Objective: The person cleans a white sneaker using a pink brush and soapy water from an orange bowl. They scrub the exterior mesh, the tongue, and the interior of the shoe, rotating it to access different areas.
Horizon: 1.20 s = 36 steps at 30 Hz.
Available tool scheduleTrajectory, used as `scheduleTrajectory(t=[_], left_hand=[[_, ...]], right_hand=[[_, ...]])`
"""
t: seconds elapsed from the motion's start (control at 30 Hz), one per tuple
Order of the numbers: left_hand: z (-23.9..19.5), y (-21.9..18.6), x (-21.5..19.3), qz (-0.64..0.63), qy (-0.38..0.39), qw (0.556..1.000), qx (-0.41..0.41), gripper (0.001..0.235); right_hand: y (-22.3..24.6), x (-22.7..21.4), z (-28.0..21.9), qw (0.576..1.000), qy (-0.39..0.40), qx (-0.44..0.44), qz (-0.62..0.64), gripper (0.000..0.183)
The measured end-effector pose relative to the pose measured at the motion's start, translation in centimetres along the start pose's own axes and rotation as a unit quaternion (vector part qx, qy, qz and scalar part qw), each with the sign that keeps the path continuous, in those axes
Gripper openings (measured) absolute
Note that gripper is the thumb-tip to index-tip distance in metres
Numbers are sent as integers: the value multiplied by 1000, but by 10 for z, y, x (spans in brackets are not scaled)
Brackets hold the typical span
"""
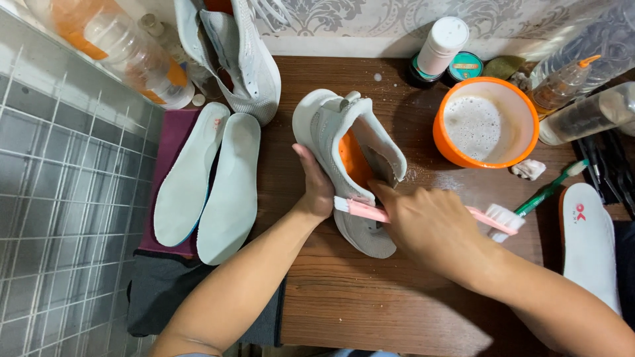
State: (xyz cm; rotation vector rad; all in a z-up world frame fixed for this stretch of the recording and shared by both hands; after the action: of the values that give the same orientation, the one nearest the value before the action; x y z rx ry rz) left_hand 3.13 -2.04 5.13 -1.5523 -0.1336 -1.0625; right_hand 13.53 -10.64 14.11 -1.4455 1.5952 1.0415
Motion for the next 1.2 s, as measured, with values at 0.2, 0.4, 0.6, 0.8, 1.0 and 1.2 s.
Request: scheduleTrajectory(t=[0.2, 0.4, 0.6, 0.8, 1.0, 1.2], left_hand=[[-5, 14, -19, 169, -69, 983, 35, 80], [-2, 16, -13, 88, -59, 994, -32, 93], [1, 20, -2, -53, -73, 986, -140, 113], [7, -16, 34, -60, -175, 964, -191, 125], [10, 15, -50, -73, -33, 984, -157, 119], [24, 7, -60, -91, -154, 977, -118, 111]], right_hand=[[-1, 6, 4, 1000, 2, -12, 17, 38], [2, 16, 5, 999, -24, 2, -30, 29], [-10, 58, 18, 997, -63, -20, -44, 25], [-7, 29, 3, 993, -93, -61, -42, 25], [-33, 18, -28, 980, -180, -78, 28, 36], [-44, -5, -64, 973, -26, -210, 92, 35]])
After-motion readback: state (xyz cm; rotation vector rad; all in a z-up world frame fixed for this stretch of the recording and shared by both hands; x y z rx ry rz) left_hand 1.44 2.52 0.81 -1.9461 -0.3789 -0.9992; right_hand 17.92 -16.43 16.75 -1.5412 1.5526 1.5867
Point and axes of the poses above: each hand's wrist, its own z-axis towards the middle knuckle, its own x-axis out of the palm, y = z × x, the point moved 1 cm from there along z, towards the middle knuckle, and after that the axes turned 2 degrees about -z, right-handed, at the moved point
